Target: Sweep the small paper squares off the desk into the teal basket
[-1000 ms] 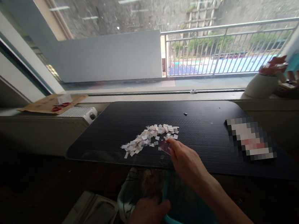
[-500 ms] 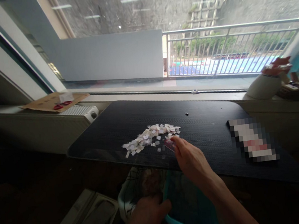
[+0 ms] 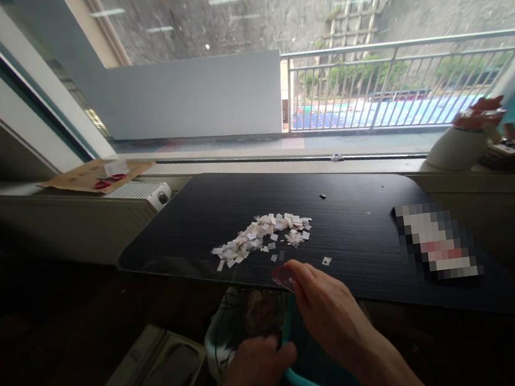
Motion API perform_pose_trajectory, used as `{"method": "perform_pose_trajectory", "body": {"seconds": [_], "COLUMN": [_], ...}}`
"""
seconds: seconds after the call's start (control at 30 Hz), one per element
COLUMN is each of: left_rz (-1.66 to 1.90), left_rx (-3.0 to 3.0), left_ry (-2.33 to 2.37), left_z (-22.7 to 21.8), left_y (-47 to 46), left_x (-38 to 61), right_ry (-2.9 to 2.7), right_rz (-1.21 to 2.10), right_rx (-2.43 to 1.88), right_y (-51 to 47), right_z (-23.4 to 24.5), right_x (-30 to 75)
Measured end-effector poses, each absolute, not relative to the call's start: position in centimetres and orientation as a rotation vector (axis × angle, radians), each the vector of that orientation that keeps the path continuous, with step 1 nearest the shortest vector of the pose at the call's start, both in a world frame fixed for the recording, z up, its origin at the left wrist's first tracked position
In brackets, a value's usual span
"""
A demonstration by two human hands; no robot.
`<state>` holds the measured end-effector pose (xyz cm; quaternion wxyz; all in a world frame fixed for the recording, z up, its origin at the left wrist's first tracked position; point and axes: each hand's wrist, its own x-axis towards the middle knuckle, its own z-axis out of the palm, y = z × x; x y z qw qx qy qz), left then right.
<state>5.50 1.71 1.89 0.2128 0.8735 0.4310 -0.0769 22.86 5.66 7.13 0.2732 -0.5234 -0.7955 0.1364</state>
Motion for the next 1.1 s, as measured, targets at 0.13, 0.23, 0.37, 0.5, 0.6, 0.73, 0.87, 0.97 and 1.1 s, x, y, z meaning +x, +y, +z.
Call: {"method": "perform_pose_trajectory", "body": {"seconds": [0.13,0.23,0.37,0.5,0.6,0.73,0.87,0.97,1.1], "left_rz": [-0.213,-0.156,-0.121,-0.112,-0.156,-0.184,-0.236,-0.227,-0.171], "left_rx": [2.415,2.435,2.451,2.459,2.449,2.435,2.425,2.423,2.433], "left_ry": [1.195,1.190,1.183,1.198,1.209,1.201,1.214,1.221,1.206], "left_z": [1.8,1.9,1.9,1.8,1.8,2.1,2.2,2.1,2.1], "left_y": [1.8,1.8,1.8,1.7,1.6,1.6,1.6,1.5,1.5], "left_x": [5.5,5.4,5.4,5.4,5.4,5.5,5.6,5.6,5.4], "right_ry": [-2.093,-2.034,-2.084,-2.130,-2.131,-2.089,-2.135,-2.124,-2.142], "right_rz": [0.325,0.205,0.248,0.349,0.367,0.312,0.408,0.383,0.335], "right_rx": [-1.455,-1.577,-1.546,-1.430,-1.391,-1.454,-1.375,-1.401,-1.430], "right_y": [6.6,8.6,9.1,6.8,5.6,5.3,5.1,5.7,6.9], "right_z": [7.4,7.4,7.1,7.0,7.0,7.0,7.1,7.2,7.1], "right_x": [22.8,23.5,23.8,23.3,23.1,23.2,22.8,22.8,23.2]}}
